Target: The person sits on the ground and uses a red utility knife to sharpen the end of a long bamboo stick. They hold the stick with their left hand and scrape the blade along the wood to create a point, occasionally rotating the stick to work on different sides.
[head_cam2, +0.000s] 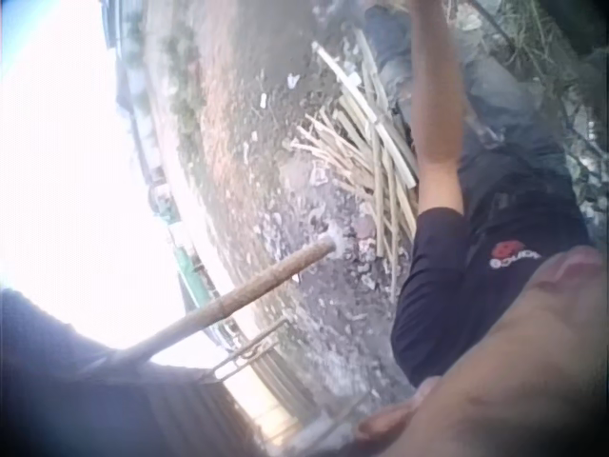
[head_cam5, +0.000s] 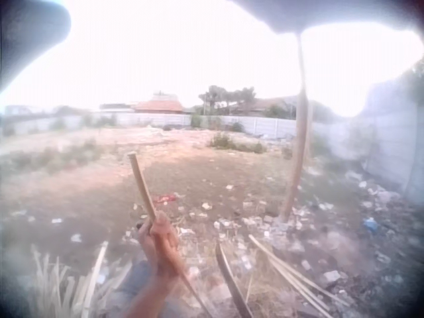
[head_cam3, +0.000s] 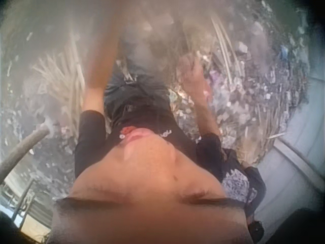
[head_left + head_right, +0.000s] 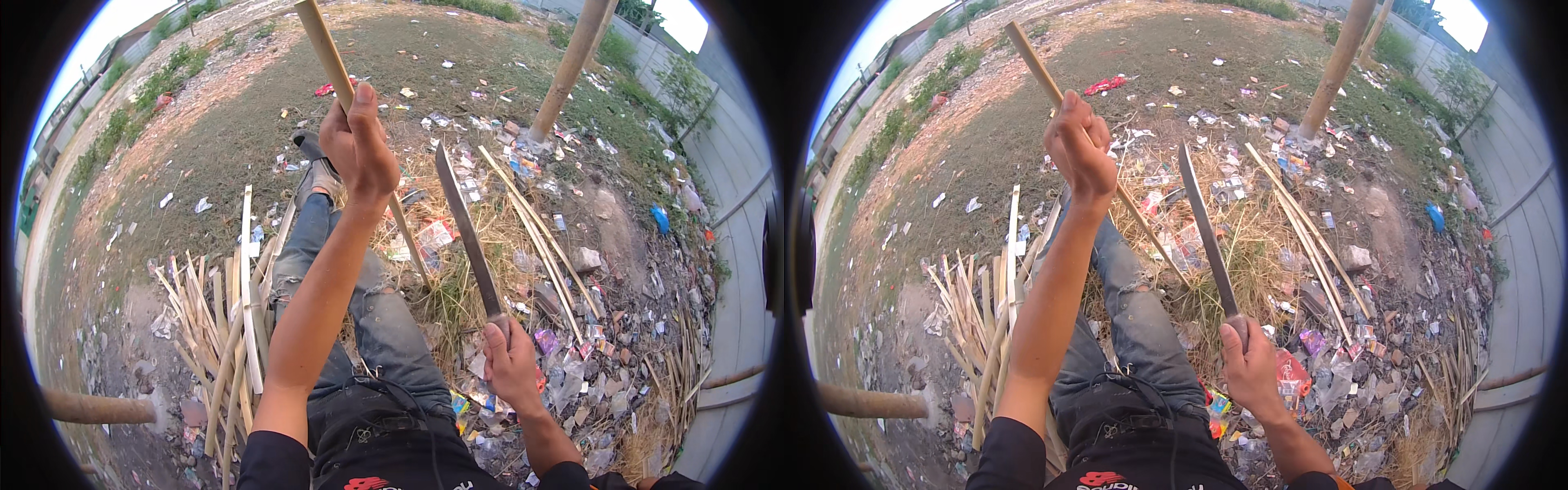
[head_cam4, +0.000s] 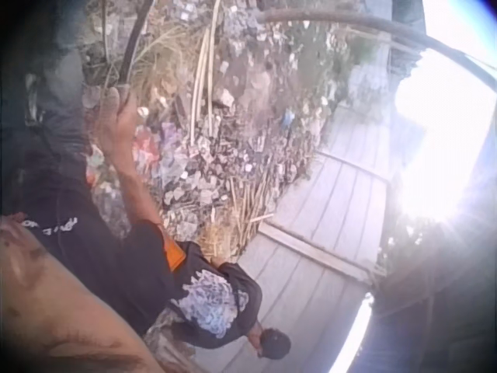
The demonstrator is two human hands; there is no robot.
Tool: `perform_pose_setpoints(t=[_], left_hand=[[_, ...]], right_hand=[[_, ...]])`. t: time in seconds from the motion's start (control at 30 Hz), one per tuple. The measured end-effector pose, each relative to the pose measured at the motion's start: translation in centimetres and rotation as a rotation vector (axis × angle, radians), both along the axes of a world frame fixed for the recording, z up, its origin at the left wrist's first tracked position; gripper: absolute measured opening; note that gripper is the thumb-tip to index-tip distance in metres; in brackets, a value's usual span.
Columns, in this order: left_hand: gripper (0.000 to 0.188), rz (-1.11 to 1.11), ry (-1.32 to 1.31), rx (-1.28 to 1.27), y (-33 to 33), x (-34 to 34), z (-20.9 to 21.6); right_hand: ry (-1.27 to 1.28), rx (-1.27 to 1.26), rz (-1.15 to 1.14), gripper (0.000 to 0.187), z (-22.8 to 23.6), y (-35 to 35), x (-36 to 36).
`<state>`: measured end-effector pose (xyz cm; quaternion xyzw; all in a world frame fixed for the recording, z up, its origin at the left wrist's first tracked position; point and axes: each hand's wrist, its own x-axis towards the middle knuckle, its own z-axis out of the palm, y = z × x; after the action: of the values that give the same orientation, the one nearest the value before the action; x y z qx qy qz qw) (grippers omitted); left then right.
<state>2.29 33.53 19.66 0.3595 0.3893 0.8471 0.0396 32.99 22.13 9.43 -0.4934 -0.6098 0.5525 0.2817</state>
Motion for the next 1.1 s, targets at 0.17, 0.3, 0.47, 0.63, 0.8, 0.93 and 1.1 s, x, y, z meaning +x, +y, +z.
perform_pose_setpoints(t=[0.17, 0.3, 0.47, 0.63, 0.8, 0.93, 1.1], left_hand=[[0.054, -0.007, -0.017, -0.004, 0.7, -0.5, -0.2], [0.053, -0.062, -0.075, 0.036, 1.1, 0.6, -0.5], [0.055, -0.078, -0.091, 0.056, 0.9, 0.0, -0.9], [0.058, -0.039, -0.081, 0.047, 1.4, 0.8, -0.7], [0.057, -0.071, -0.089, 0.029, 1.1, 0.2, -1.0], [0.058, -0.077, -0.121, 0.041, 1.1, -0.7, -2.0], [0.062, -0.073, -0.171, 0.045, 0.8, -1.6, -1.4]], right_hand=[[0.551, 0.242, -0.22, 0.031, 3.8, -1.8, -2.3], [-0.047, 0.371, 0.104, 0.031, -0.4, -2.4, -0.2], [-0.163, 0.181, 0.08, 0.03, 3.3, -0.3, 0.3], [0.549, 0.27, -0.246, 0.026, 4.1, -1.6, -1.1], [-0.407, 0.178, 0.168, 0.029, -6.6, -0.7, 3.8], [-0.002, -0.127, -0.068, 0.032, -2.6, -0.7, 3.3], [0.577, 0.3, -0.239, 0.026, 2.6, -2.2, -0.4]])
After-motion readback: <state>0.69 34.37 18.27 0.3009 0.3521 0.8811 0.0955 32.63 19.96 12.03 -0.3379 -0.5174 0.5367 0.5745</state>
